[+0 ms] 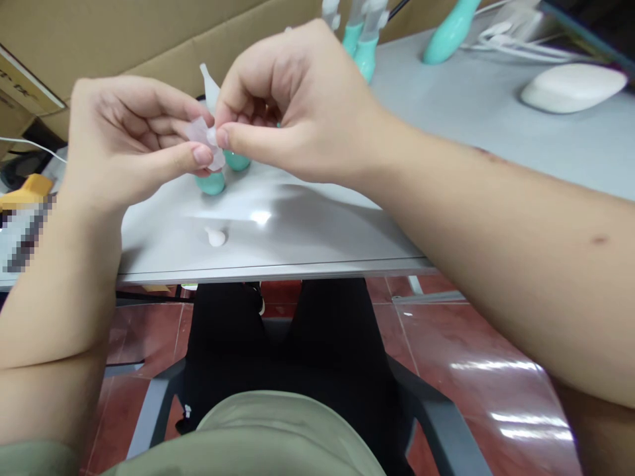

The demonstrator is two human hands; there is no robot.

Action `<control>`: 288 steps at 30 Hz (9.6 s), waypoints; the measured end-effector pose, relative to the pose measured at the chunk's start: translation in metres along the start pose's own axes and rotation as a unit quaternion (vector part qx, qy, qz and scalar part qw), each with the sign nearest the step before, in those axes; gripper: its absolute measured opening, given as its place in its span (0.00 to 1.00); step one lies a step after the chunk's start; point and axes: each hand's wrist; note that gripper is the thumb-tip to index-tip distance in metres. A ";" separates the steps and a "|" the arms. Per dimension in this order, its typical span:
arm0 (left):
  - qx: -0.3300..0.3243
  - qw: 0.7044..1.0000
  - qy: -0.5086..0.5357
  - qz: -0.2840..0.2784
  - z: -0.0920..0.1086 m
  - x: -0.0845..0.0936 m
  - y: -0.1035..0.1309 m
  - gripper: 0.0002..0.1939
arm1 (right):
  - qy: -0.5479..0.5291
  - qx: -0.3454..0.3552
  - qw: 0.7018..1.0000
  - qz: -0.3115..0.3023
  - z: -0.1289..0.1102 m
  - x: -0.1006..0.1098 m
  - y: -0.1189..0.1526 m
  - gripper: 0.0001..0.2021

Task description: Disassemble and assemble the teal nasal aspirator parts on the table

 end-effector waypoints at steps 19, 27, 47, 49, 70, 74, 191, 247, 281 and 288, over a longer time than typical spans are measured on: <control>-0.036 0.996 0.077 -0.024 0.006 -0.004 0.000 0.14 | -0.053 -0.028 0.996 -0.060 0.005 0.001 -0.004 0.19; 0.006 1.000 -0.026 -0.008 0.009 0.008 0.002 0.17 | -0.072 -0.047 0.996 -0.009 0.001 0.003 -0.003 0.22; 0.040 0.943 -0.211 -0.254 0.029 0.035 -0.008 0.10 | 0.134 0.038 0.970 -0.199 0.015 -0.016 0.001 0.10; 0.029 0.937 -0.232 -0.261 0.025 0.034 -0.007 0.08 | 0.148 0.030 0.965 -0.216 0.019 -0.018 -0.001 0.12; -0.013 0.931 -0.187 -0.314 0.031 0.029 -0.006 0.14 | 0.111 0.063 0.980 -0.151 0.030 0.001 -0.003 0.08; 0.000 0.925 -0.191 -0.327 0.033 0.027 -0.006 0.10 | 0.121 0.036 0.980 -0.157 0.027 -0.001 -0.002 0.08; -0.063 0.995 -0.012 0.075 -0.023 -0.018 -0.001 0.22 | -0.085 0.102 0.987 0.087 0.022 -0.021 -0.005 0.07; 0.004 0.932 -0.207 -0.297 0.048 0.042 -0.006 0.06 | 0.111 0.007 0.959 -0.262 -0.001 -0.010 0.004 0.09; -0.108 0.957 -0.261 0.060 -0.024 0.032 -0.008 0.22 | 0.086 0.022 0.992 0.089 -0.009 -0.007 0.001 0.21; -0.067 0.968 -0.233 0.064 -0.059 0.015 -0.012 0.35 | 0.121 0.031 0.990 0.068 -0.004 -0.008 0.002 0.20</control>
Point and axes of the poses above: each hand's wrist, its own y-axis away from the middle knuckle, its own x-axis out of the back of the hand, z = x × y, and after that the axes turned 2 degrees about -x, right-handed
